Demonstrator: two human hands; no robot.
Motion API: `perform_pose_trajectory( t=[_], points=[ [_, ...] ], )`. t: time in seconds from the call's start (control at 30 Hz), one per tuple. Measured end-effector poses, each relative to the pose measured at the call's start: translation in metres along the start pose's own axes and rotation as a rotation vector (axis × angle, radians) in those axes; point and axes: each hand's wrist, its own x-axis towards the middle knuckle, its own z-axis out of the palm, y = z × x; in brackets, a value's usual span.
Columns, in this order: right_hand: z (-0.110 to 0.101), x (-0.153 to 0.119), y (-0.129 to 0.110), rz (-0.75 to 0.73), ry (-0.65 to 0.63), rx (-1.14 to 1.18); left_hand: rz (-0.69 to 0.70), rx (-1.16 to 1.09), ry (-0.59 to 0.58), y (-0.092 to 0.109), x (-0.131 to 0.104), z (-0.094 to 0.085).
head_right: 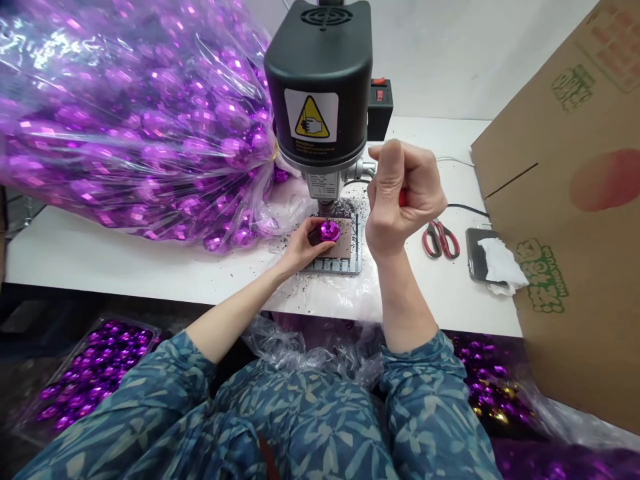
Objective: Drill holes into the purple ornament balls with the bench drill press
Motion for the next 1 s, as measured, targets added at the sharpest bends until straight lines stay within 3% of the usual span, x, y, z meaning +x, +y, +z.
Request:
perform_pose_trajectory(
  t=[0.6,0.87,1.0],
  points=[
    [-0.021,-0.020,0.041,-0.268,-0.049,0.033,-0.006,-0.041,0.016,-0.004,-0.001,0.002],
    [-0.027,-0.028,0.053,-0.259,-0.034,-0.065,-0.022,-0.061,0.012,-0.002,-0.001,0.001],
    [-0.021,-0.022,0.040,-0.232,-0.049,-0.063,-0.024,-0.061,0.010,0.001,-0.001,0.000]
  ],
)
